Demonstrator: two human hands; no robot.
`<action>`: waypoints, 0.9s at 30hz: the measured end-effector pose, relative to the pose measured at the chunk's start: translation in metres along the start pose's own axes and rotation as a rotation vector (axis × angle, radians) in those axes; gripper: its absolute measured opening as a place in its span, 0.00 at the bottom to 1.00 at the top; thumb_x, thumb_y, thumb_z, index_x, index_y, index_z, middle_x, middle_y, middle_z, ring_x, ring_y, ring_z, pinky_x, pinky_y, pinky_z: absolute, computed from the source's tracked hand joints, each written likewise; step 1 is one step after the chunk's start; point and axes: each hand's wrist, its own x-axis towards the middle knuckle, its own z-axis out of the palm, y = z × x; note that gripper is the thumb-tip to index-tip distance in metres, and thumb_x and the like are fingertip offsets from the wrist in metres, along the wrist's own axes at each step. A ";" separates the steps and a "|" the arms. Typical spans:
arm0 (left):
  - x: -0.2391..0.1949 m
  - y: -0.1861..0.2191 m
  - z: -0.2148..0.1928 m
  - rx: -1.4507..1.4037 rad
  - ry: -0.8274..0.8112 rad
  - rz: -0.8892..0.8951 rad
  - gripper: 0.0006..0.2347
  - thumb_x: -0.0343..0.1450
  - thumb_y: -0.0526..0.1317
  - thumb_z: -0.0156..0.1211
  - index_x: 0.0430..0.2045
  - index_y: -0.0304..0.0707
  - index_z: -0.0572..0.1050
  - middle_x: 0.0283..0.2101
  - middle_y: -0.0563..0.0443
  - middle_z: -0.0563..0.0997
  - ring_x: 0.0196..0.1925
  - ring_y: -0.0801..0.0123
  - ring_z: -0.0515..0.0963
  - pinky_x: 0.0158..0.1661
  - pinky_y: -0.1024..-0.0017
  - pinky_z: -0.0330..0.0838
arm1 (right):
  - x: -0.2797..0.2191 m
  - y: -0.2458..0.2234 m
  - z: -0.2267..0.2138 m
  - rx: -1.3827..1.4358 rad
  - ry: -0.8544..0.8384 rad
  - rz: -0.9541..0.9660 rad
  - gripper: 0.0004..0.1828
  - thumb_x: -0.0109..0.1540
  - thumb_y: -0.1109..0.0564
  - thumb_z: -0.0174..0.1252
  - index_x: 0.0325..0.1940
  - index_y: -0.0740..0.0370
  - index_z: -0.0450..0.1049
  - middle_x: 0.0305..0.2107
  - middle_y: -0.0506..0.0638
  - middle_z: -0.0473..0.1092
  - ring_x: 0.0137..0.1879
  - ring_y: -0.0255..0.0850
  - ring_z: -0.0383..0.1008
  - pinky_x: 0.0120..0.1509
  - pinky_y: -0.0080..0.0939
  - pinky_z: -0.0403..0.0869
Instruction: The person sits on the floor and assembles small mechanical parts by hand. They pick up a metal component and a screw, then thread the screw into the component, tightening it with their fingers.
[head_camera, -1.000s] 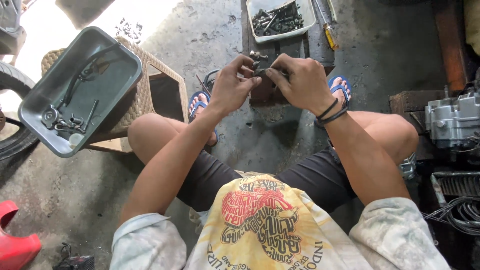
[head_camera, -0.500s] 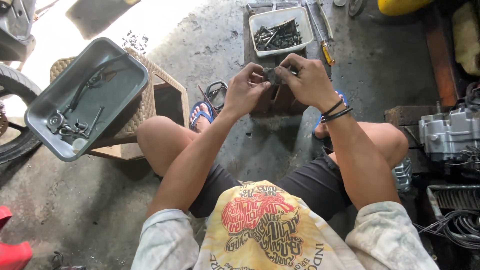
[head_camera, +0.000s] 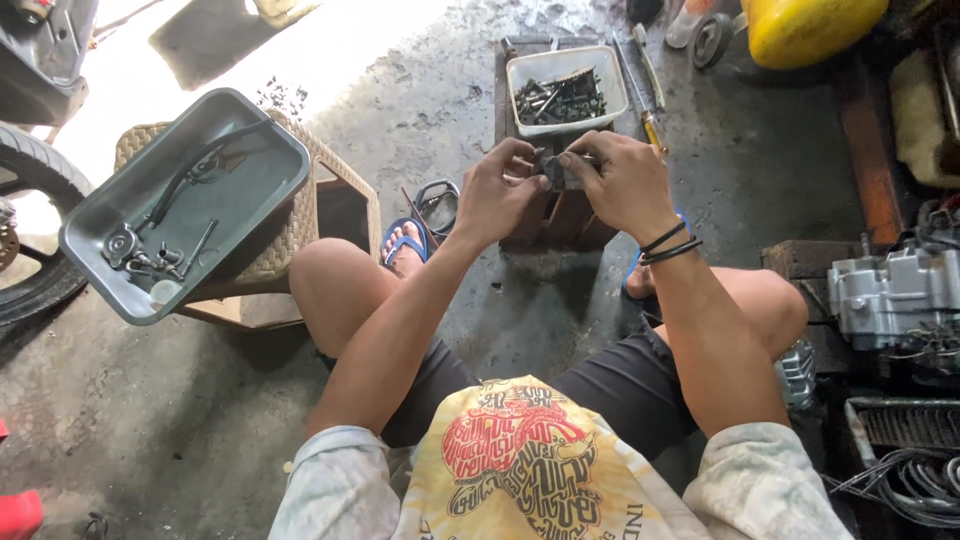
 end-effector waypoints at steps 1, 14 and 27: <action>-0.001 0.001 -0.001 -0.003 0.004 0.006 0.15 0.64 0.44 0.69 0.44 0.55 0.78 0.40 0.48 0.86 0.44 0.51 0.87 0.45 0.55 0.80 | 0.000 0.003 -0.001 -0.005 0.003 -0.006 0.07 0.70 0.50 0.61 0.45 0.53 0.81 0.30 0.52 0.77 0.42 0.55 0.80 0.47 0.52 0.74; 0.009 -0.009 0.008 0.046 -0.005 -0.055 0.16 0.64 0.45 0.69 0.46 0.53 0.79 0.41 0.48 0.86 0.45 0.53 0.87 0.46 0.57 0.80 | 0.003 -0.006 0.006 -0.179 -0.008 0.047 0.08 0.68 0.46 0.59 0.45 0.46 0.81 0.30 0.45 0.75 0.42 0.49 0.79 0.49 0.51 0.72; -0.003 0.001 0.006 0.027 0.000 -0.036 0.15 0.66 0.42 0.67 0.46 0.47 0.78 0.42 0.44 0.85 0.46 0.51 0.87 0.47 0.54 0.79 | -0.004 0.011 0.014 0.123 -0.010 0.151 0.09 0.68 0.43 0.60 0.44 0.46 0.80 0.35 0.49 0.78 0.48 0.54 0.79 0.51 0.55 0.73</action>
